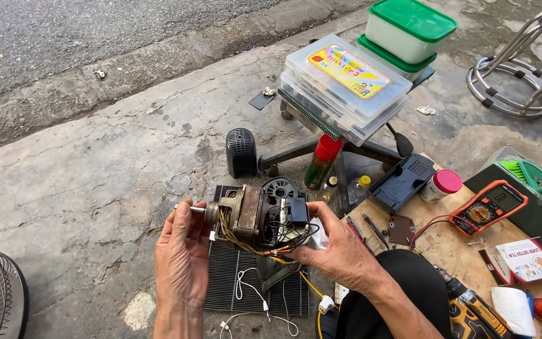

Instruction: Inspecting and repairing a fan motor by testing electrical connections with a multimeter, stripping wires, and examining internal components.

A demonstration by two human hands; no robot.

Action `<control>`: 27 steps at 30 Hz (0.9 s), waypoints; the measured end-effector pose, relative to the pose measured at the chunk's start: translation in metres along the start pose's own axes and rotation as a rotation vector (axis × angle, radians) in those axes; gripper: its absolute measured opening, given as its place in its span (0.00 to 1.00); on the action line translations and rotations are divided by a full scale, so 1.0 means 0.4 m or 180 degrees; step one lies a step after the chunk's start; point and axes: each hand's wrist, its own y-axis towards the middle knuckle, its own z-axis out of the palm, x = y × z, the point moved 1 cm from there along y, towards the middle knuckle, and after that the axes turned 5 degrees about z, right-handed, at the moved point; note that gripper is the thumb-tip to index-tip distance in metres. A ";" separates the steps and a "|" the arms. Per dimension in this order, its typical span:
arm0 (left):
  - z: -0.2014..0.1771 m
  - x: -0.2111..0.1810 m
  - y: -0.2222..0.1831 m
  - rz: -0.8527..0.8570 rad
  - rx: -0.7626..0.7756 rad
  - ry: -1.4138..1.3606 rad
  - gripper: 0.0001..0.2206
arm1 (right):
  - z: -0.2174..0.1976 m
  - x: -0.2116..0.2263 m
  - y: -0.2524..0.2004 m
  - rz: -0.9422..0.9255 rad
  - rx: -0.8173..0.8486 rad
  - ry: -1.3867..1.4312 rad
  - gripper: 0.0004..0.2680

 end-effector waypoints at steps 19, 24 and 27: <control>0.005 -0.011 0.018 -0.0084 0.0139 -0.0010 0.14 | -0.003 0.021 0.002 0.0154 -0.0095 0.0120 0.30; -0.008 -0.004 0.020 -0.0075 0.0181 -0.0015 0.14 | -0.002 0.036 -0.007 -0.0047 -0.0039 0.0124 0.27; -0.010 0.004 0.017 -0.0058 0.0130 0.0033 0.13 | -0.003 0.032 -0.009 -0.0022 -0.0087 0.0030 0.29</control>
